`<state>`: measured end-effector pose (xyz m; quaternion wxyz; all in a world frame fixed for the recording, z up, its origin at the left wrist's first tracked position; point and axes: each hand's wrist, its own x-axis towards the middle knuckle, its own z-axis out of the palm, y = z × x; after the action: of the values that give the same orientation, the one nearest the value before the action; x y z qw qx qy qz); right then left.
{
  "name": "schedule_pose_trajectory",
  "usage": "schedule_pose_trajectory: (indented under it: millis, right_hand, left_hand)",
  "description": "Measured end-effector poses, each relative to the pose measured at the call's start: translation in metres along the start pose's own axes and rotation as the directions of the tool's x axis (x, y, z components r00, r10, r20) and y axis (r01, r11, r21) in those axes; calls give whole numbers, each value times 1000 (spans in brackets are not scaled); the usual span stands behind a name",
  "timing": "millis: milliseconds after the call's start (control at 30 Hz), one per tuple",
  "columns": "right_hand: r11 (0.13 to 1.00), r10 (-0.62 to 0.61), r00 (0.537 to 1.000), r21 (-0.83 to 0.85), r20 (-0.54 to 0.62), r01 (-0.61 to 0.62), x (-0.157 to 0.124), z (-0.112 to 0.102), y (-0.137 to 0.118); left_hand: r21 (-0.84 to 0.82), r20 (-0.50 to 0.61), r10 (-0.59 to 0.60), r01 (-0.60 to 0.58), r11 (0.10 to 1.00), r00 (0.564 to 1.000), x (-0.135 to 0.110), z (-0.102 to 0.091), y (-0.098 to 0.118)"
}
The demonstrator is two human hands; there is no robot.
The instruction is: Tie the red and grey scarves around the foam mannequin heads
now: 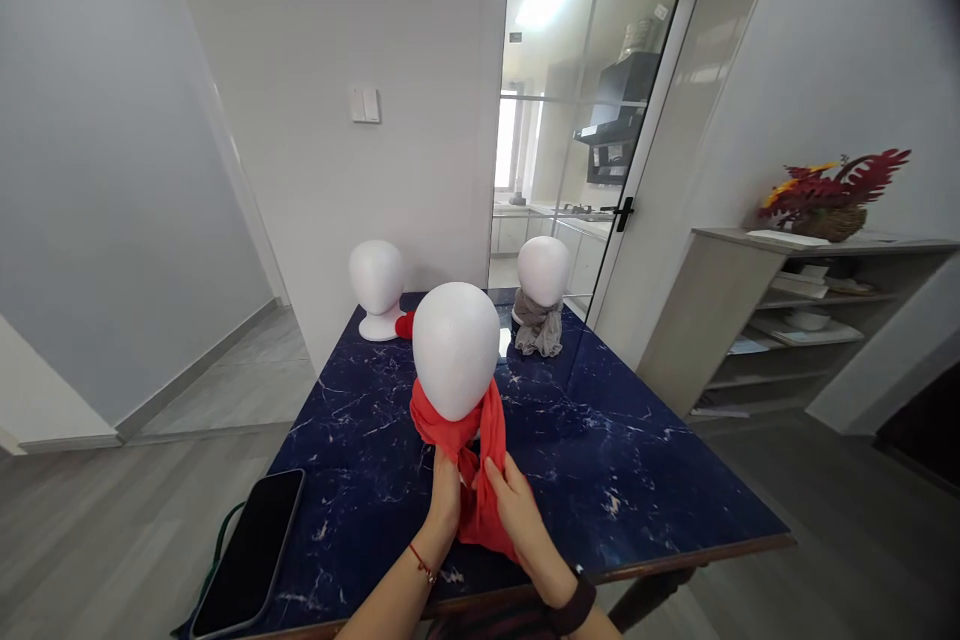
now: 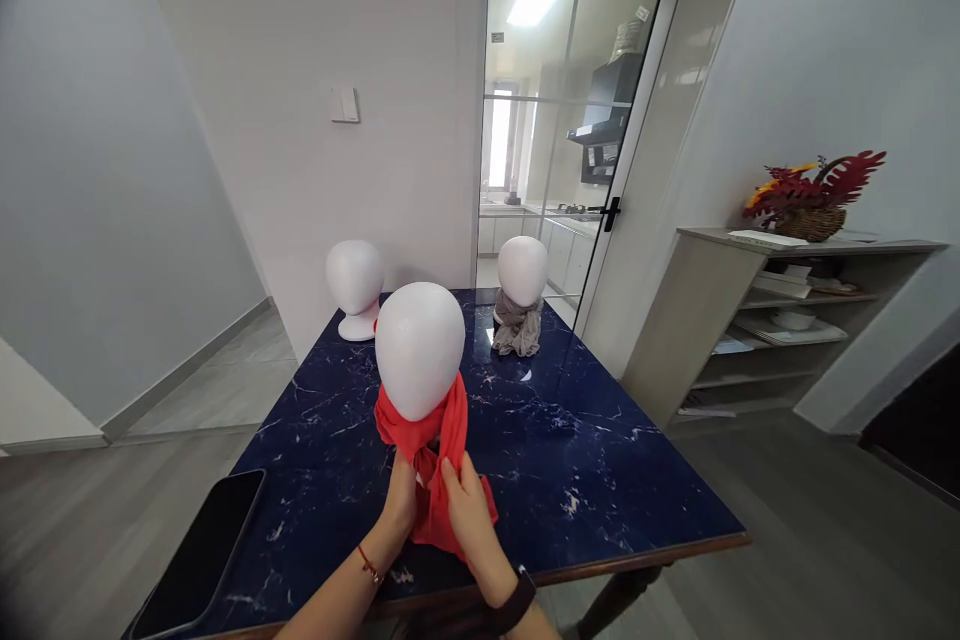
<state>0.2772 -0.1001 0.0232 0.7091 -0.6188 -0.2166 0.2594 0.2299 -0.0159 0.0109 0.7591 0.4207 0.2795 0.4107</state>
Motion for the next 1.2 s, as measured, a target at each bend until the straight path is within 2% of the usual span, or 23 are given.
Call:
schedule_pose_trajectory:
  millis: [133,233,333,400,467,533,567,633,733,800,900,967,1033,1133,1200]
  right_hand:
    - [980,-86,996,-176,22,88,-6,6,-1]
    - [963,-123,992,-241,15,123,-5,1,-4]
    - [969,-103,995,-227,-7,98,-6,-4,0]
    - [974,-78,997,-213,2,76,-8,-7,3]
    - [977,-50,998,-206,49,59,-9,-9,6]
    - [975,-28,994,-218,105,50,-9,-10,6]
    - [972,-27,993,-230,118,54,-8,-10,6]
    - [956,-57,992,-280,111,86,-7,-8,3]
    - [903,-129,989,-404,70,146,-5,-1,-2]
    - [884,-122,988,-444,91,150,-4,4,-6]
    - [946,-43,992,-313,121,79,-4,10,-9]
    - [994,44,990,-109,131,-29,-7,11,-9]
    - [980,145,972,111,185,-167,-12,10,-9]
    - [915,238,935,263,264,-307,-23,6,-8]
    - [922,228,944,259,238,-288,-31,4,-8]
  left_hand:
    - [163,50,26,-34,986,998,-9,6,11]
    - [220,25,23,-28,975,999,-11,3,15]
    - [244,-42,45,-33,969,998,-13,-10,22]
    - [240,-93,-29,50,970,995,-16,-21,32]
    - [163,-94,-224,237,958,970,-21,-30,46]
    - [27,-31,-433,434,900,901,-26,-34,63]
    - [-39,8,-495,495,868,869,-28,-35,70]
    - [-114,40,-522,523,845,852,-33,-35,80]
    - [-78,41,-466,467,881,884,-39,-33,82]
    - [-28,93,-449,453,891,889,-41,-32,78]
    - [17,172,-452,456,890,875,-41,-31,74]
    - [26,229,-484,492,870,845,-40,-29,74]
    - [27,276,-507,521,853,816,-39,-26,74]
    - [64,307,-448,452,890,839,-39,-21,71]
    - [127,314,-398,377,918,862,-38,-18,64]
